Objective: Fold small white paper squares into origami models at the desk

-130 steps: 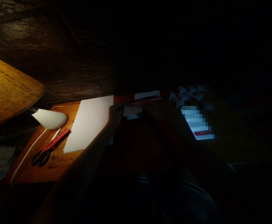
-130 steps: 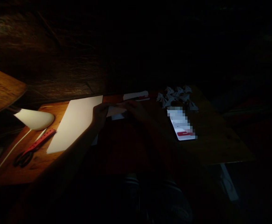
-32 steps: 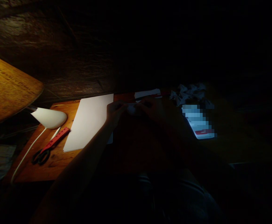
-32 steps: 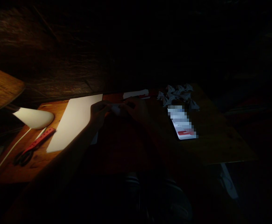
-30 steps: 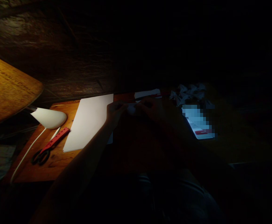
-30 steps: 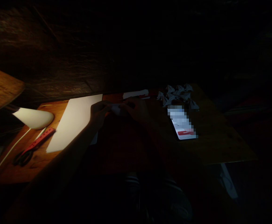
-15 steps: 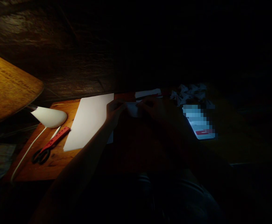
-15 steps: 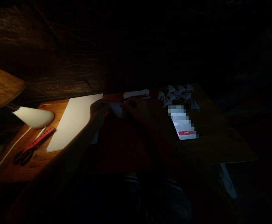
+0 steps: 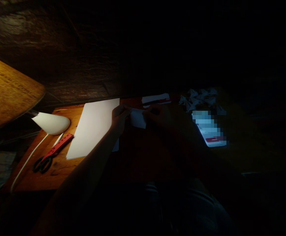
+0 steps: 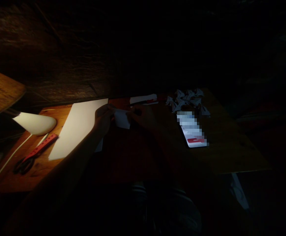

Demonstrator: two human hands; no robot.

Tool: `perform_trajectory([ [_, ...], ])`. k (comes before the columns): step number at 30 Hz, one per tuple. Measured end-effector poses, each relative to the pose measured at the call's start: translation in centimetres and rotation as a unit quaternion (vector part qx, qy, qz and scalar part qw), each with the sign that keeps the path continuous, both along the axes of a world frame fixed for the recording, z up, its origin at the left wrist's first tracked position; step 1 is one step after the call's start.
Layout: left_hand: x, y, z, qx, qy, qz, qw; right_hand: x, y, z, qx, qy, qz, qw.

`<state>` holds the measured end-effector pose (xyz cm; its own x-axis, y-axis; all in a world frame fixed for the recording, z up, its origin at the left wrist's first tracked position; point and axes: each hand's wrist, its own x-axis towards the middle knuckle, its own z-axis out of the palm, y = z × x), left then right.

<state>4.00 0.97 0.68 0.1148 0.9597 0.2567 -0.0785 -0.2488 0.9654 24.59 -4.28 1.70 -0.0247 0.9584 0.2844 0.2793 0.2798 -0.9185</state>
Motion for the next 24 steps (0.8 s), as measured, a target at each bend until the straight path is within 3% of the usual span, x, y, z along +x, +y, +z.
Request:
perform_trajectory([
  [5,-0.16,0.09,-0.17,0.004,0.013,-0.001,1.000,-0.01,-0.14,0.20,0.002,-0.002,-0.011,1.000],
  [16,-0.15,-0.14,-0.15,-0.018,0.003,-0.007,1.000,-0.32,0.32,-0.39,-0.011,0.036,0.042,0.998],
  [24,-0.22,-0.23,-0.35,-0.010,0.075,-0.028,0.997,-0.11,0.37,0.01,-0.028,0.050,0.001,0.998],
])
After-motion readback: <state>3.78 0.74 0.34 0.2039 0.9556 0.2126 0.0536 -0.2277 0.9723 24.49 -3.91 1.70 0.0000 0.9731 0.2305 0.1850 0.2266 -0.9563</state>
